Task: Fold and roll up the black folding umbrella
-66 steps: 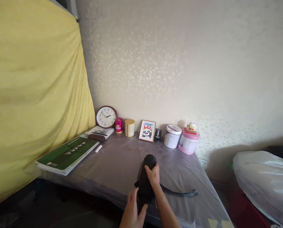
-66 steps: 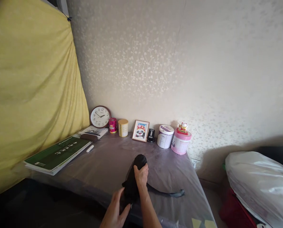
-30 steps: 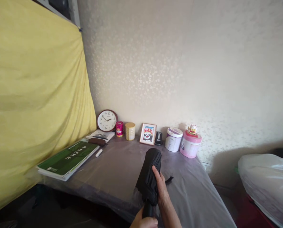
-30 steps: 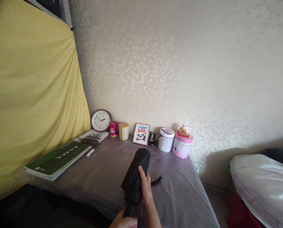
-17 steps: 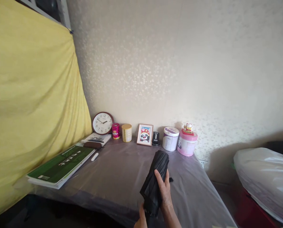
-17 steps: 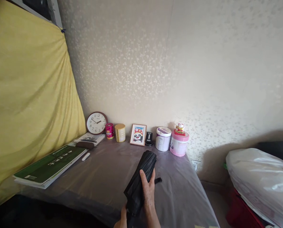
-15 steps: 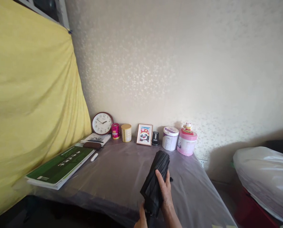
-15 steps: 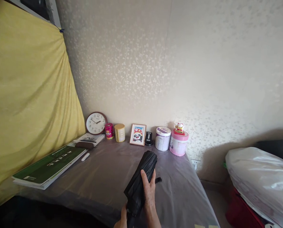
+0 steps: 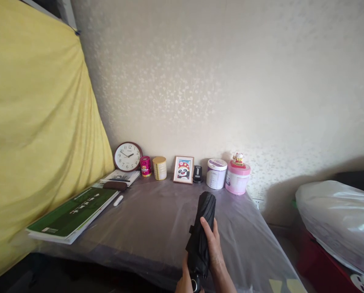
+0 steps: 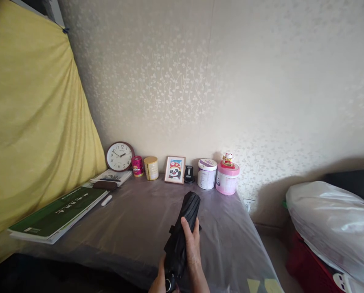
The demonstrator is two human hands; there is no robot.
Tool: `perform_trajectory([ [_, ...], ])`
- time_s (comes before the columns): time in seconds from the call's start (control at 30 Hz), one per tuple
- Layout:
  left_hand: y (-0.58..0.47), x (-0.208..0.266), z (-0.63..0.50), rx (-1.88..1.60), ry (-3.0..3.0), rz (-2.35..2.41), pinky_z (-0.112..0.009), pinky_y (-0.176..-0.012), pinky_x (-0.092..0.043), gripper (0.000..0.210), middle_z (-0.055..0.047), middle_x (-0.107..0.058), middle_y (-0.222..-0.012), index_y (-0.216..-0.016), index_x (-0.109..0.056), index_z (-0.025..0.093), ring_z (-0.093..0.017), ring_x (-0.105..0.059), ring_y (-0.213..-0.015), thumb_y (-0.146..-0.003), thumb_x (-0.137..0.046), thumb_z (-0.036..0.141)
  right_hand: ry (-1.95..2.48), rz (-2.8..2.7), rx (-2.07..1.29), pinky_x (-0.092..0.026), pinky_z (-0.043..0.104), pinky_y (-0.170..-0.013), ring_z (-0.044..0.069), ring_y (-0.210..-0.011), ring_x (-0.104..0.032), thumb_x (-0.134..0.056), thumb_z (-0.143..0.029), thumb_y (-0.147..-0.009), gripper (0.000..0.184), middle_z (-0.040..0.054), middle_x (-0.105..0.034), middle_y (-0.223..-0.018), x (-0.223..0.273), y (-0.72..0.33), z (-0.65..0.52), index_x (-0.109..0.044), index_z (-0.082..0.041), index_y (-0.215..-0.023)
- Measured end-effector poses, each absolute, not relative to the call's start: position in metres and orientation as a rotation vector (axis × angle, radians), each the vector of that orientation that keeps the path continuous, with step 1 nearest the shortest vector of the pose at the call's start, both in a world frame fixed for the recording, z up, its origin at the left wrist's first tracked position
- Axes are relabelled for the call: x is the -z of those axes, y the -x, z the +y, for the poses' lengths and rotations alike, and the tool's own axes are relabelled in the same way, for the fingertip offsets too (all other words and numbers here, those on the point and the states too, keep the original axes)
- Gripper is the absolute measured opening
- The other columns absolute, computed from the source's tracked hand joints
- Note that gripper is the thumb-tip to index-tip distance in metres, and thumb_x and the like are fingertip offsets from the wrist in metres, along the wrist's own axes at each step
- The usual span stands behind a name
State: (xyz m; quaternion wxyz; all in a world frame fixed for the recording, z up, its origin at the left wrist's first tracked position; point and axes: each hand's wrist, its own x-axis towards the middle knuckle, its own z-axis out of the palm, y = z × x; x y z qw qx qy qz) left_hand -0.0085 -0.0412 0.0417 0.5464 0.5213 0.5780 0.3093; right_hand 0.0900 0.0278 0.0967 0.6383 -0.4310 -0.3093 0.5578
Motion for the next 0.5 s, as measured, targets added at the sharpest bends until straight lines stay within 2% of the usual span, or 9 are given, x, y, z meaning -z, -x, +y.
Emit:
perform_trajectory([
  [0.1, 0.009, -0.048, -0.038, -0.555, -1.397, 1.608, -0.033, -0.083, -0.041, 0.089, -0.016, -0.059, -0.115, -0.14, -0.006, 0.01, -0.027, -0.06, -0.099, -0.067, -0.056, 0.013, 0.987, -0.704, -1.232, -0.05, 0.027, -0.058, 0.017, -0.063, -0.062, -0.074, -0.05, -0.058, 0.064, -0.0027, -0.065, -0.074, -0.096, -0.088, 0.028, -0.052, -0.024, -0.113],
  [0.2, 0.009, -0.055, -0.037, -0.572, -1.508, 1.608, -0.031, -0.084, -0.04, 0.088, -0.017, -0.043, -0.135, -0.141, -0.006, 0.013, -0.026, -0.057, -0.106, -0.065, -0.05, 0.008, 0.968, -0.68, -1.264, -0.049, 0.026, -0.055, 0.016, -0.058, -0.061, -0.073, -0.051, -0.059, 0.061, -0.003, -0.063, -0.069, -0.093, -0.088, 0.029, -0.053, -0.022, -0.109],
  [0.27, 0.011, -0.059, -0.037, -0.726, -1.495, 1.421, -0.027, -0.086, -0.04, 0.09, -0.015, -0.045, -0.133, -0.14, -0.007, 0.012, -0.023, -0.055, -0.108, -0.062, -0.052, 0.008, 0.949, -0.648, -1.307, -0.049, 0.026, -0.052, 0.016, -0.055, -0.06, -0.071, -0.052, -0.061, 0.056, -0.0033, -0.062, -0.066, -0.091, -0.089, 0.029, -0.053, -0.022, -0.106],
  [0.33, 0.012, -0.06, -0.038, -0.795, -1.385, 1.196, -0.025, -0.08, -0.043, 0.091, -0.011, -0.056, -0.119, -0.139, -0.004, 0.015, -0.019, -0.06, -0.095, -0.063, -0.054, 0.011, 0.922, -0.619, -1.359, -0.048, 0.026, -0.05, 0.016, -0.053, -0.059, -0.068, -0.053, -0.064, 0.052, -0.0033, -0.061, -0.064, -0.09, -0.089, 0.028, -0.053, -0.022, -0.102],
  [0.4, 0.012, -0.06, -0.038, -0.809, -1.284, 1.073, -0.025, -0.075, -0.045, 0.092, -0.008, -0.061, -0.11, -0.139, 0.0, 0.016, -0.016, -0.062, -0.084, -0.064, -0.053, 0.014, 0.897, -0.621, -1.398, -0.048, 0.027, -0.048, 0.016, -0.052, -0.06, -0.067, -0.054, -0.065, 0.05, -0.0029, -0.062, -0.063, -0.091, -0.09, 0.027, -0.053, -0.022, -0.1],
  [0.5, 0.008, -0.056, -0.039, -0.825, -1.304, 1.173, -0.024, -0.085, -0.041, 0.094, -0.009, -0.056, -0.119, -0.139, 0.002, 0.014, -0.017, -0.058, -0.1, -0.061, -0.05, 0.008, 0.918, -0.69, -1.399, -0.048, 0.028, -0.048, 0.018, -0.052, -0.061, -0.065, -0.054, -0.067, 0.048, -0.0023, -0.063, -0.063, -0.095, -0.091, 0.025, -0.052, -0.021, -0.1],
])
